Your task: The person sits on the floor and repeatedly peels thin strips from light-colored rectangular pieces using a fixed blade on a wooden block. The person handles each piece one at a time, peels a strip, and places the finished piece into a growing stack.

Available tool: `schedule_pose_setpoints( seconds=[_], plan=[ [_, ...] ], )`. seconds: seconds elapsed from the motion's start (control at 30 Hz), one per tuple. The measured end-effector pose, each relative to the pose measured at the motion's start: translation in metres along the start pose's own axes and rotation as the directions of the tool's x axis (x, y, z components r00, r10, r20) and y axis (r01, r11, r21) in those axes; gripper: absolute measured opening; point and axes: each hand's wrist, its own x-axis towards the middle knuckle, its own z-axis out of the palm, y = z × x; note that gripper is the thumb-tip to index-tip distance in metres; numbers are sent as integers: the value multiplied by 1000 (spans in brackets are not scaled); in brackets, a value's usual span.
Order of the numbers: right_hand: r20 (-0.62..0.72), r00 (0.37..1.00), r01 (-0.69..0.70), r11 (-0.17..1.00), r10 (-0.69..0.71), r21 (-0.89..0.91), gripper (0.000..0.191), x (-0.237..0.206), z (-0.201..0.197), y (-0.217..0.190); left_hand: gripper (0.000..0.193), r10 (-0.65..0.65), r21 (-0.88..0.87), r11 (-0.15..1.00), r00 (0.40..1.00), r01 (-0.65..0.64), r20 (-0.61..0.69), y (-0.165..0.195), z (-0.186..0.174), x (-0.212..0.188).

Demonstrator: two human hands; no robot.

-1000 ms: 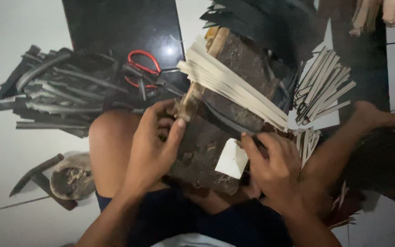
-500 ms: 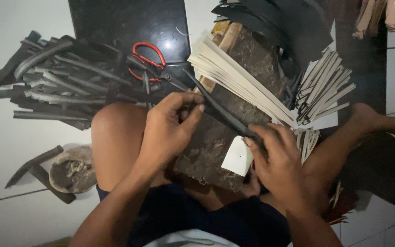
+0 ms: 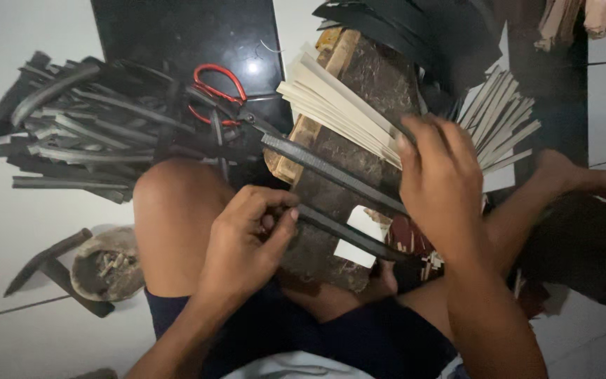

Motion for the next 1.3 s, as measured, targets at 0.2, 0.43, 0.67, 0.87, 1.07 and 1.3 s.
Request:
schedule_pose_setpoints(
  seconds=[0.2,0.43,0.67,0.87,1.07,1.3],
  plan=[
    [202,974,-114,993,105,33,19,17,11,4,17,-52,-108,993,998,56,39,-6,-4,-6],
    [240,969,-55,997,66,-51,23,11,8,14,22,-23,-21,999,999,24,44,-6,2,-2],
    [192,974,155,969,-118,-191,24,14,3,24,23,58,52,997,998,-59,18,5,7,0],
    [-25,994,102,987,-106,-126,19,-5,-32,23,21,57,-3,998,997,-57,55,3,5,0],
    [78,984,-177,869,160,461,26,-48,-46,16,22,-8,-52,999,992,15,122,-2,6,3],
    [441,883,-441,605,161,663,19,-95,-31,-16,27,42,20,999,991,-45,125,-8,7,1]
  ],
)
